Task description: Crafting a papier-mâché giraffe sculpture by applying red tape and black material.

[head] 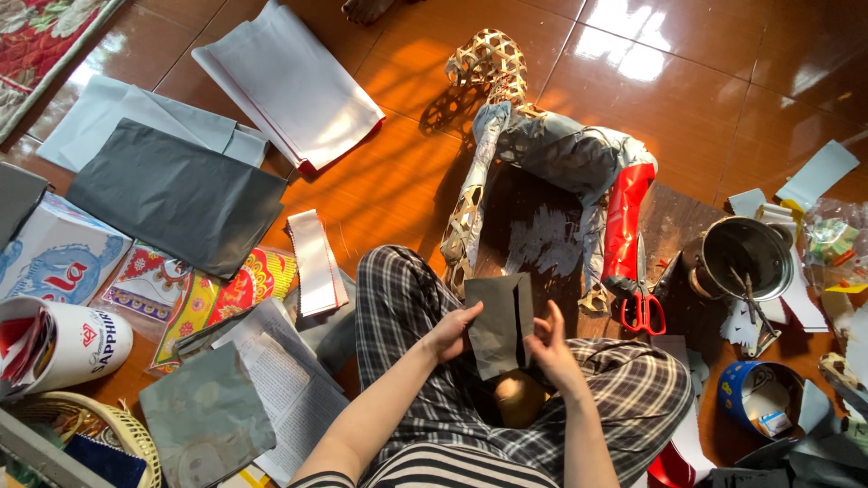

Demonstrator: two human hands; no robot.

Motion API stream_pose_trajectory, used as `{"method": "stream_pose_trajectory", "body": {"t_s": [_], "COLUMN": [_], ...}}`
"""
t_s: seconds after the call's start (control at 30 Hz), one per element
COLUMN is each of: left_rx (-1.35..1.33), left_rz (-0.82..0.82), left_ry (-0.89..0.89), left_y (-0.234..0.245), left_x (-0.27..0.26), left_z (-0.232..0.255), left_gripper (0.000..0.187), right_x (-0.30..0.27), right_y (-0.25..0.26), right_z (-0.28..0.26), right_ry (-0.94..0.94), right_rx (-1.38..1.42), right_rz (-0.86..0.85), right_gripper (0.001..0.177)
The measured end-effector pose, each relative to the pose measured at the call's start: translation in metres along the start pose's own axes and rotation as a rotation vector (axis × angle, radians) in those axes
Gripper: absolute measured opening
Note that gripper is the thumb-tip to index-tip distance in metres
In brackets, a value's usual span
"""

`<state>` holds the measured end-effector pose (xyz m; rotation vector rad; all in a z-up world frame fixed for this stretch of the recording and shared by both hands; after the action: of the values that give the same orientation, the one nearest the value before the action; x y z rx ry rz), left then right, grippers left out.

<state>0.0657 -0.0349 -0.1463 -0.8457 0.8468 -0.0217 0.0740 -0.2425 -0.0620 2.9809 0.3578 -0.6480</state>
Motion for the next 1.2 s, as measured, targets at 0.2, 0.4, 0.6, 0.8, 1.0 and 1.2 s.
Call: {"method": "stream_pose_trajectory", "body": {"t_s": [0.2,0.4,0.6,0.8,1.0,1.2], "left_rx": [0.04,-0.046,-0.039,-0.093,-0.209,-0.311], "left_rz": [-0.038,0.014,0.037,0.117,0.212,0.227], "left_ry": [0.014,-0.051,-0.031,0.018,0.101,0.068], "left_y": [0.001,-0.022,-0.007,0.038,0.002,0.028], "left_x": [-0.006,-0.025,-0.025,-0.042,-0.095,-0.091], "left_z": [-0.006,0.019,0.022,0.012,0.068,0.089], "left_gripper": [0.051,0.051,0.054,0.066,0.067,0.052], "right_x": [0.02,0.023,0.017,0.038,0.042,0.017], "right_y": [0.01,0.072,0.056,0.02,0.0,-0.004], "right_z": [0.043,0.074,0.051,0.04,-0.03,-0.112], "right_ry": [0.1,0.014,0.003,-0.037,0.172,0.34], "right_rx": [0.015,0.049,0.368,0.302,0.159,-0.106], "right_rz": [0.084,0.429,0.448,0.32,0.287,0.313], "right_gripper": [0.096,0.026,0.021,0.017,0.015,0.037]}}
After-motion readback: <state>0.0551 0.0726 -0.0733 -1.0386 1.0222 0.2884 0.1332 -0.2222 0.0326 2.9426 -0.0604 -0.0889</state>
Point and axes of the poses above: each hand's wrist, its own x-axis towards the middle knuckle, its own y-axis out of the back of the hand, z = x × y, the point moved 8 cm from there along x, towards the middle knuckle, and after that the axes turned 5 degrees about x, right-handed, at the moved point
